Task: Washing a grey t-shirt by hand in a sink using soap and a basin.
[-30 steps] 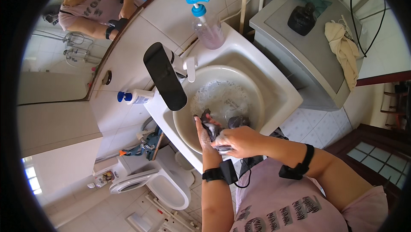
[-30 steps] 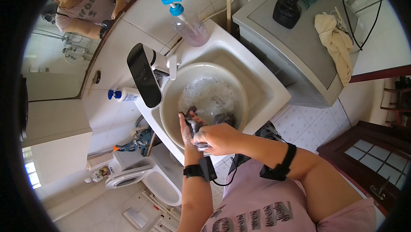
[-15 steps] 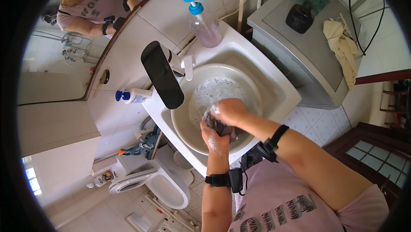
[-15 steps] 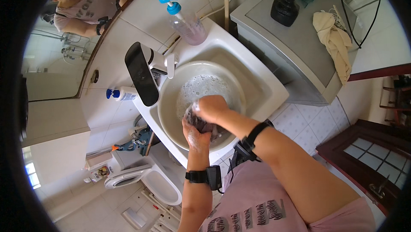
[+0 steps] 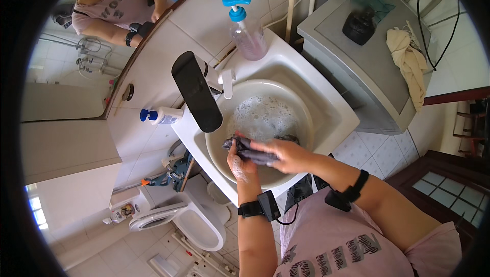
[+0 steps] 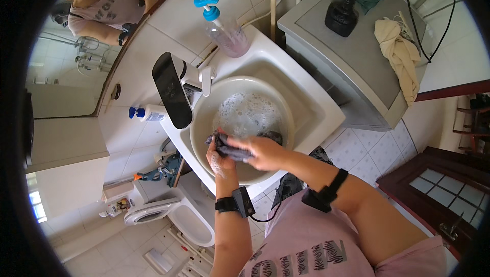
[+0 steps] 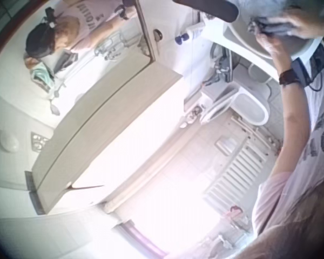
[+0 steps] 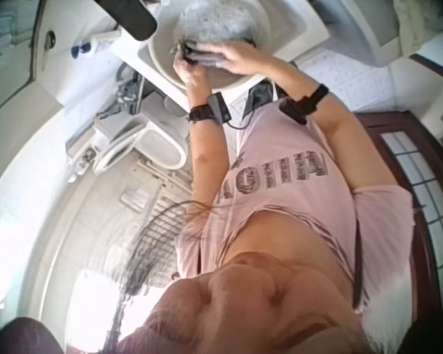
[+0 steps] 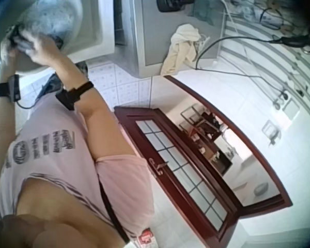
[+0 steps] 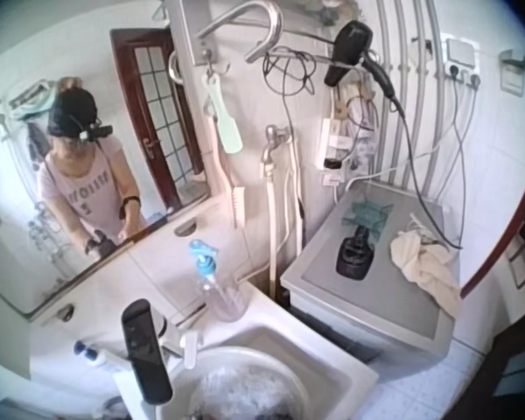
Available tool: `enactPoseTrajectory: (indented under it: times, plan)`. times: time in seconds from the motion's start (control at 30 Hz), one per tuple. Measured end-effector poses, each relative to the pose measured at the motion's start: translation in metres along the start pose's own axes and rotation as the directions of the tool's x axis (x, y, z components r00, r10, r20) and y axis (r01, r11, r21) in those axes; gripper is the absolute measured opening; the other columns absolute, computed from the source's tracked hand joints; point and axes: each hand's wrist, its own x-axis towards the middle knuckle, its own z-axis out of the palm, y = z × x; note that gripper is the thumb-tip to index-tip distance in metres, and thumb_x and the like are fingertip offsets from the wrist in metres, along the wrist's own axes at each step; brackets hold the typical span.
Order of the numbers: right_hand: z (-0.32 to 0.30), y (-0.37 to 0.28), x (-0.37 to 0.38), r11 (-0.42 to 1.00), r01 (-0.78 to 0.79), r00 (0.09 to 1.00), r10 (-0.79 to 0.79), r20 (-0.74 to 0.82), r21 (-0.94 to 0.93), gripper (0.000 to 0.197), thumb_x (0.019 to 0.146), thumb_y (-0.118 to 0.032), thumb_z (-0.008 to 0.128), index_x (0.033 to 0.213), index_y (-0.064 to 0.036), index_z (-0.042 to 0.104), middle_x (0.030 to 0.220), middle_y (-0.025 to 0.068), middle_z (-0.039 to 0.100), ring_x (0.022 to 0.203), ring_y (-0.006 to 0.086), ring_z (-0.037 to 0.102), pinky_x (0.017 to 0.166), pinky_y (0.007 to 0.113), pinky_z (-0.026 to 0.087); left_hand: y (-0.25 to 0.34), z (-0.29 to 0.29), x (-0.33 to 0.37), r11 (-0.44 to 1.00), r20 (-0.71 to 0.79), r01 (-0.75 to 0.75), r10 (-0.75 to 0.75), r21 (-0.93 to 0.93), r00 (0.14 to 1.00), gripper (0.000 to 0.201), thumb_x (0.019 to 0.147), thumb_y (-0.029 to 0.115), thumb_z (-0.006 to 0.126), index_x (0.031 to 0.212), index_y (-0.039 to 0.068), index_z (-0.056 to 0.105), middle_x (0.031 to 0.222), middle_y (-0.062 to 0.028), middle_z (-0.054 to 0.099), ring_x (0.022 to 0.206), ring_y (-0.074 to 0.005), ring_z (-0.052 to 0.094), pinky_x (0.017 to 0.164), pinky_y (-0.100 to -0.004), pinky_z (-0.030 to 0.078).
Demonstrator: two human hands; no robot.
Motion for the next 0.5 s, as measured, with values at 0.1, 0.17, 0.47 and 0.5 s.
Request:
enactPoseTrajectory:
  times: [0.1,0.17,0.47,0.5]
  plan:
    - [0.012,-0.025,0.012,0.991,0.02,0.998,-0.027,-0.054,-0.13,0.021,0.078,-0.024,0.061,0.094,-0.0098,0.061,0.087,0.014,0.058,0.08,0.0351,0.06,0.069,0.043,0.048,-0.016,0.019,-0.016,0.993,-0.114,-0.069,0.079,0.094,0.99,0.034,0.087,0.041,0.055,0.098,0.009,0.056,0.076,-0.0034,0.056,0.068,-0.0146,0.054,0.061,-0.0312,0.046]
    - [-0.007,0.005,0.045,0.967,-0.2,0.975,0.18,-0.131,-0.161,0.021,0.077,-0.027,0.061,0.089,-0.0099,0.061,0.084,0.0133,0.059,0.076,0.0351,0.06,0.067,0.043,0.048,-0.038,0.037,-0.024,0.998,-0.207,-0.009,0.022,0.063,0.978,0.038,0.088,0.046,0.05,0.1,0.01,0.055,0.085,-0.0065,0.059,0.078,-0.0201,0.059,0.07,-0.0367,0.049]
    - [0.033,-0.01,0.024,0.981,-0.129,0.925,0.066,-0.374,-0.145,0.026,0.069,-0.032,0.066,0.076,-0.0071,0.06,0.077,0.0151,0.059,0.066,0.0362,0.059,0.06,0.045,0.047,-0.01,-0.01,-0.009,0.974,-0.19,-0.089,0.13,0.208,0.973,0.029,0.089,0.034,0.049,0.07,0.013,0.051,0.067,-0.0059,0.054,0.071,-0.0212,0.055,0.065,-0.0363,0.046]
    - [0.018,0.016,0.036,0.947,-0.263,0.917,0.186,-0.353,-0.184,0.027,0.07,-0.032,0.063,0.074,-0.0054,0.061,0.075,0.017,0.059,0.064,0.0371,0.059,0.059,0.045,0.048,-0.022,0.026,-0.022,0.976,-0.285,-0.018,0.081,0.216,0.955,0.028,0.089,0.032,0.049,0.069,0.013,0.049,0.066,-0.0049,0.054,0.07,-0.0202,0.055,0.064,-0.0353,0.046]
